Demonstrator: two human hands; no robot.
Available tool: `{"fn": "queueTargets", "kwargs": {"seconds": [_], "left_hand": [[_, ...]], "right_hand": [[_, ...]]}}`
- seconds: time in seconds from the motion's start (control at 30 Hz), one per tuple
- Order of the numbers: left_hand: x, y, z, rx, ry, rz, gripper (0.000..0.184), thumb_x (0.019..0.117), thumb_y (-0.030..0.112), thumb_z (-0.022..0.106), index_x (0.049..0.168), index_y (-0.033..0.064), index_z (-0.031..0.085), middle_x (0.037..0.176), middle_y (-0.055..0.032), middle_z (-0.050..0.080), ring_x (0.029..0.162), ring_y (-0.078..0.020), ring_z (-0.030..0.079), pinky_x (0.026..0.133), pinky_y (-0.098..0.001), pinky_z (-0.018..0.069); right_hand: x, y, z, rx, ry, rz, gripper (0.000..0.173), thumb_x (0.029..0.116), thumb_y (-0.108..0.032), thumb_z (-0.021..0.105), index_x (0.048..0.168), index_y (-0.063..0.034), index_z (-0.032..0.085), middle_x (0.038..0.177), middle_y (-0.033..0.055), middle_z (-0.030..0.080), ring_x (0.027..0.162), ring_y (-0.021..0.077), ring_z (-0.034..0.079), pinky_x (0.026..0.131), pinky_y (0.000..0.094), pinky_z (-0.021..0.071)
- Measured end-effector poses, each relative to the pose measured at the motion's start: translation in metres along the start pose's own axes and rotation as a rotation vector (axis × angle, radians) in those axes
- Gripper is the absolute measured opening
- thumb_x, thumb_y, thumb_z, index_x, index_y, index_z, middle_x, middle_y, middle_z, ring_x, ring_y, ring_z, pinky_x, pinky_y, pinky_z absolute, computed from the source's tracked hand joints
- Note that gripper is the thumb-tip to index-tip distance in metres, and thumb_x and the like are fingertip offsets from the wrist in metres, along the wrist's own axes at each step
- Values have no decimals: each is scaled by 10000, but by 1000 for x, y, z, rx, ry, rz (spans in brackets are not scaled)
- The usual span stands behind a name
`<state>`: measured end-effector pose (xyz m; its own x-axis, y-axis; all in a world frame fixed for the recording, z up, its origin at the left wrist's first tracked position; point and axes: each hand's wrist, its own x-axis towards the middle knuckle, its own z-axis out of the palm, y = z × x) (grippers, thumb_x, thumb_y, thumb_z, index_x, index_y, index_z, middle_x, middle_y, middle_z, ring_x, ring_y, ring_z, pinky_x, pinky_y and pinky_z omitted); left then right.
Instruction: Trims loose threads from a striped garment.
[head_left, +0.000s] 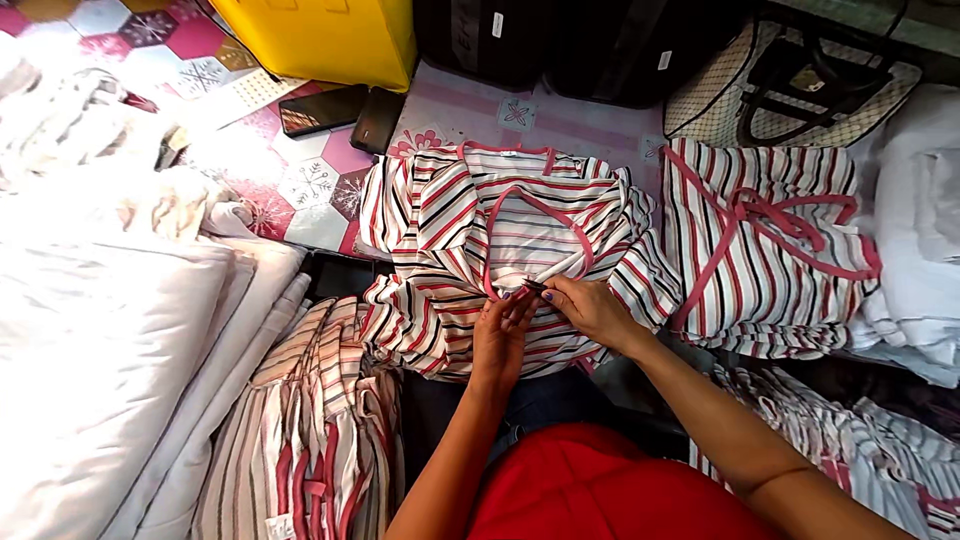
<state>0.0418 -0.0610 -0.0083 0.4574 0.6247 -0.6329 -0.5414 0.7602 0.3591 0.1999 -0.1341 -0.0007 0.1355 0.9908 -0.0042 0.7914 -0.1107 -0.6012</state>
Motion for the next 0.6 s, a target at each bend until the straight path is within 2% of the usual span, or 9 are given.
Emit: {"fn": "queueTargets", "kwargs": {"seconds": [0.2,0.27,0.3,0.33,0.37,0.4,0.47,0.53,0.6], "left_hand": [[1,0,-1,-15,-11,-19,138,1072,37,379,1143,-3,490,1034,-185,715,941,-277,747,894,-389,608],[0,0,-1,-12,-22,0,133,1073,31,382,1146,-4,487,1029,-188,718,933,-280,751,884,-393,615],[0,0,-1,11,-36,27,126,1071,19,379,1140,-2,483,1021,-184,719,925,-277,754,877,-393,619],[-1,0,-2,52,-56,70,123,1065,-1,378,1132,-2,482,1012,-173,720,919,-270,755,871,-389,622],[-1,1,-2,96,-75,120,131,1054,-25,387,1130,-13,493,1007,-165,724,912,-262,756,864,-386,626],[-1,1,-2,142,-92,173,139,1039,-51,401,1129,-27,506,1004,-159,727,908,-252,756,859,-381,627],[0,3,-1,261,-140,292,173,991,-98,433,1130,-54,527,1006,-133,717,914,-221,744,869,-375,621],[2,4,-2,405,-182,426,247,935,-113,493,1169,-74,562,1012,-110,721,922,-191,731,883,-369,610],[8,7,-2,542,-195,544,366,910,-110,574,1274,-85,547,1040,-103,730,936,-163,731,875,-347,612]], "right_hand": [[-1,0,1,107,43,54,410,1099,-278,414,1055,2,710,744,127,674,688,252,666,660,440,517],[1,0,-4,351,32,135,379,1103,-220,377,1074,-3,687,723,3,557,647,64,519,641,249,455],[1,-1,-7,473,44,162,365,1099,-210,369,1088,-4,669,729,-46,509,635,3,468,618,189,420],[2,-2,-9,518,59,169,331,1094,-216,402,1112,-9,660,767,-52,530,657,-14,477,628,176,425],[3,-4,-11,477,78,145,281,1069,-219,495,1142,-10,667,842,-11,617,714,13,545,675,206,476],[5,-7,-11,364,104,110,284,1016,-245,623,1169,-15,687,918,51,709,795,91,652,750,294,552],[11,-9,-1,79,197,-34,348,932,-230,731,1192,3,716,966,143,762,818,277,737,727,490,583],[19,-6,11,-89,323,-156,246,889,-127,720,1100,-6,758,901,138,771,711,303,740,602,495,571],[27,-8,10,-26,326,-104,188,897,-101,711,1051,-10,768,857,132,763,709,286,735,622,491,571]]}}
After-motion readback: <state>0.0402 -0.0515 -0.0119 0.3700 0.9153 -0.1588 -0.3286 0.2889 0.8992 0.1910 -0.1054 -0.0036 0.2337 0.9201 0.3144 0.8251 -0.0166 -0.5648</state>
